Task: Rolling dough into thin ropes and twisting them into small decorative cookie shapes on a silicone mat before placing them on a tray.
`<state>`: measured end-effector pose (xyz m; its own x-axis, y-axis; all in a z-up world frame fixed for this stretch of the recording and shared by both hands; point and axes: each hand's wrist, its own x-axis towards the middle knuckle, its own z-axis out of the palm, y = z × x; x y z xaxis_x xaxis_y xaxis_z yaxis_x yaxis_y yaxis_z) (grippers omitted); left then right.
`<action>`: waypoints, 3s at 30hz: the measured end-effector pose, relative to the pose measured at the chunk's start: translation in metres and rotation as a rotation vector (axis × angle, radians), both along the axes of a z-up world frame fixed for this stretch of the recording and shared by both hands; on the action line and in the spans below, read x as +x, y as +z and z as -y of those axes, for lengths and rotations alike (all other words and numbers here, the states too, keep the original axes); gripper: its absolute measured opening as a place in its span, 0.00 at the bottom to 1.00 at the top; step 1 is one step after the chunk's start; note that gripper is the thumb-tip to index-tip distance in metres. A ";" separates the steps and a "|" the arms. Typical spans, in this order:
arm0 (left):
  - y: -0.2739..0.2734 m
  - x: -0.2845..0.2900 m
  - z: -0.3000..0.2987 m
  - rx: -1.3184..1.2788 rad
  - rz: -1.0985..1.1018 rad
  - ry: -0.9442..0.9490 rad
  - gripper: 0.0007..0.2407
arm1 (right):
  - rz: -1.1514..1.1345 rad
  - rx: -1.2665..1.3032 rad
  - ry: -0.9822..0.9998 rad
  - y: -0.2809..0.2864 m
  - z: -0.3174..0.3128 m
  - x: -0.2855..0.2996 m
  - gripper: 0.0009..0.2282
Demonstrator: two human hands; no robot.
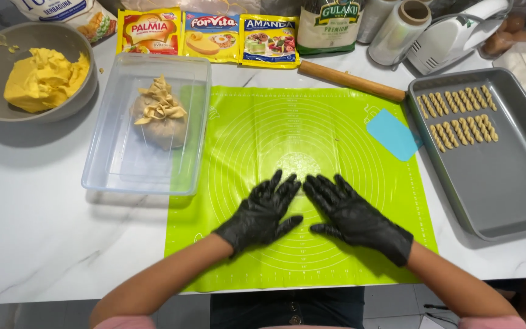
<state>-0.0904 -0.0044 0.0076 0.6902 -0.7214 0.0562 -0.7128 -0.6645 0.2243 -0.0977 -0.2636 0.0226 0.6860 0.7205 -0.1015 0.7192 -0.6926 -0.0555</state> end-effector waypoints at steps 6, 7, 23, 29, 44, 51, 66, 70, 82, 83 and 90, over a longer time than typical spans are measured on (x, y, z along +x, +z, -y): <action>0.006 0.023 -0.012 0.017 0.028 0.126 0.31 | -0.004 -0.050 -0.096 0.001 0.005 0.018 0.38; 0.014 0.006 -0.018 0.016 0.035 0.121 0.31 | 0.003 -0.050 -0.101 0.002 0.012 0.001 0.38; 0.008 0.018 0.007 0.024 -0.089 0.048 0.34 | 0.028 0.011 -0.087 -0.013 -0.014 0.016 0.44; 0.017 -0.035 -0.011 -0.087 -0.079 -0.058 0.32 | -0.010 0.100 0.004 0.004 -0.013 -0.038 0.42; 0.020 -0.026 -0.044 0.051 -0.120 0.139 0.30 | -0.039 -0.011 -0.106 0.003 0.019 -0.026 0.37; 0.006 -0.011 -0.061 0.108 -0.048 0.186 0.30 | -0.027 -0.008 -0.132 0.002 0.033 -0.020 0.36; -0.004 0.013 -0.084 0.242 0.112 0.073 0.29 | -0.072 0.382 -0.096 -0.007 0.018 0.051 0.10; -0.004 0.022 -0.081 0.143 -0.037 0.105 0.31 | 0.054 0.322 -0.006 -0.001 0.018 0.048 0.07; -0.015 0.025 -0.041 0.055 -0.055 -0.053 0.23 | 0.336 0.223 -0.089 -0.024 0.065 0.046 0.08; -0.010 0.026 -0.044 0.047 -0.058 -0.014 0.21 | 0.318 0.231 -0.096 -0.024 0.065 0.045 0.09; 0.010 0.016 -0.055 0.046 -0.041 0.126 0.29 | 0.251 0.206 -0.171 0.005 0.050 0.009 0.27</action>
<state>-0.0739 0.0504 0.0174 0.7764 -0.6302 -0.0055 -0.6140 -0.7584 0.2188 -0.0888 -0.3131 0.0273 0.7832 0.5812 0.2209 0.6031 -0.7965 -0.0427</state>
